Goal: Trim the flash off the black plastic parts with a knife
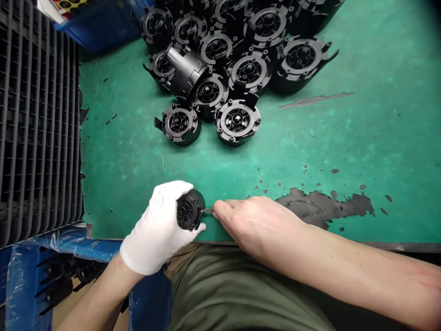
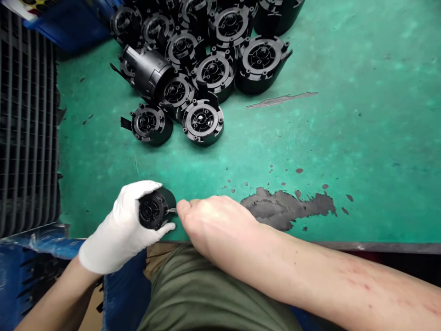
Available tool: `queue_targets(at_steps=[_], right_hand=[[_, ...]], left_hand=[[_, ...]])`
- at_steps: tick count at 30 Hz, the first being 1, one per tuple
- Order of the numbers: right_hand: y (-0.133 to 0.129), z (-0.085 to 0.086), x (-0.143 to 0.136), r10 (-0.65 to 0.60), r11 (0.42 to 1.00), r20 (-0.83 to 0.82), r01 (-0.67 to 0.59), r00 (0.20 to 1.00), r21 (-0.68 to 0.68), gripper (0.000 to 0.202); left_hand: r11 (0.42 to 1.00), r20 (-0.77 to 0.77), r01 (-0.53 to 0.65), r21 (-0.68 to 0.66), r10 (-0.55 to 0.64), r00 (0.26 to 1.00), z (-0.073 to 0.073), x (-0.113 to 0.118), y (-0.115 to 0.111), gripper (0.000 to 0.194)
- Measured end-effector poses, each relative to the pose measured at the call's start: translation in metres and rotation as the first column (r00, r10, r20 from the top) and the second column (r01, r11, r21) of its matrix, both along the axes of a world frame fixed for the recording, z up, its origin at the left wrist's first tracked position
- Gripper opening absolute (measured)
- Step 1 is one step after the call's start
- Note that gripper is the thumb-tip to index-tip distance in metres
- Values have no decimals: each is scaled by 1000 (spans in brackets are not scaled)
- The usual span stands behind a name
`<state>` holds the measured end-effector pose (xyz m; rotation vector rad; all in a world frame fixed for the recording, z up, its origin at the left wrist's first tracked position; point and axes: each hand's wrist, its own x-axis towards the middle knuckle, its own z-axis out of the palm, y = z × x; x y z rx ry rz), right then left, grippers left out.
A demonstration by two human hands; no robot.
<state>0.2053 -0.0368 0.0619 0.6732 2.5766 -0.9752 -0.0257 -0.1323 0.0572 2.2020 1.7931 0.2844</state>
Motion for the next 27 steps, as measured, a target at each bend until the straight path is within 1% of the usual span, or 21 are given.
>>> queue_targets(at_steps=[3, 8, 10, 12, 14, 15, 16, 18, 20, 22, 24, 25, 27], right_hand=[[1, -3, 0, -11, 1000, -44, 10, 999, -21, 10], [0, -12, 2, -61, 996, -134, 52, 989, -69, 14], [3, -13, 3, -101, 987, -173, 77, 980, -140, 20], [10, -12, 4, -141, 963, -203, 87, 969, -254, 27], [17, -9, 7, -198, 933, -229, 111, 953, -344, 32], [19, -7, 9, -233, 924, -244, 136, 942, -357, 33], [20, -6, 11, -264, 923, -256, 167, 930, -346, 33], [16, -6, 13, -284, 944, -273, 218, 919, -248, 30], [6, -9, 14, -214, 976, -284, 197, 935, -88, 21], [-6, -13, 13, -95, 990, -288, 120, 953, 73, 12], [-14, -17, 11, -5, 977, -301, 68, 953, 201, 12], [-16, -19, 11, 14, 967, -312, 66, 950, 246, 13], [-14, -20, 12, -9, 950, -361, 121, 932, 287, 14]], left_hand=[[1000, -1, -1, 8, 1, 1000, -1, 1, 0, 87], [1000, -3, -9, 14, 9, 1000, -4, 1, -2, 85], [1000, 1, -7, 23, 7, 1000, -5, 0, -2, 83], [999, 5, -1, 32, 1, 1000, -5, -1, -2, 82], [1000, 7, 3, 29, -4, 1000, -4, -2, -1, 86], [1000, 8, 5, 26, -5, 1000, -3, -2, -1, 88], [1000, 11, 7, 24, -7, 1000, -3, -2, -1, 91], [1000, 23, 7, 24, -8, 1000, -4, -2, 0, 95], [1000, 39, 10, 28, -11, 999, -5, -2, 0, 98], [999, 56, 12, 37, -15, 998, -7, -4, 0, 100], [999, 74, 16, 49, -20, 997, -8, -6, -1, 98], [999, 90, 12, 48, -17, 996, -9, -7, -2, 98], [999, 172, -17, 50, 8, 985, -11, -9, -3, 94]])
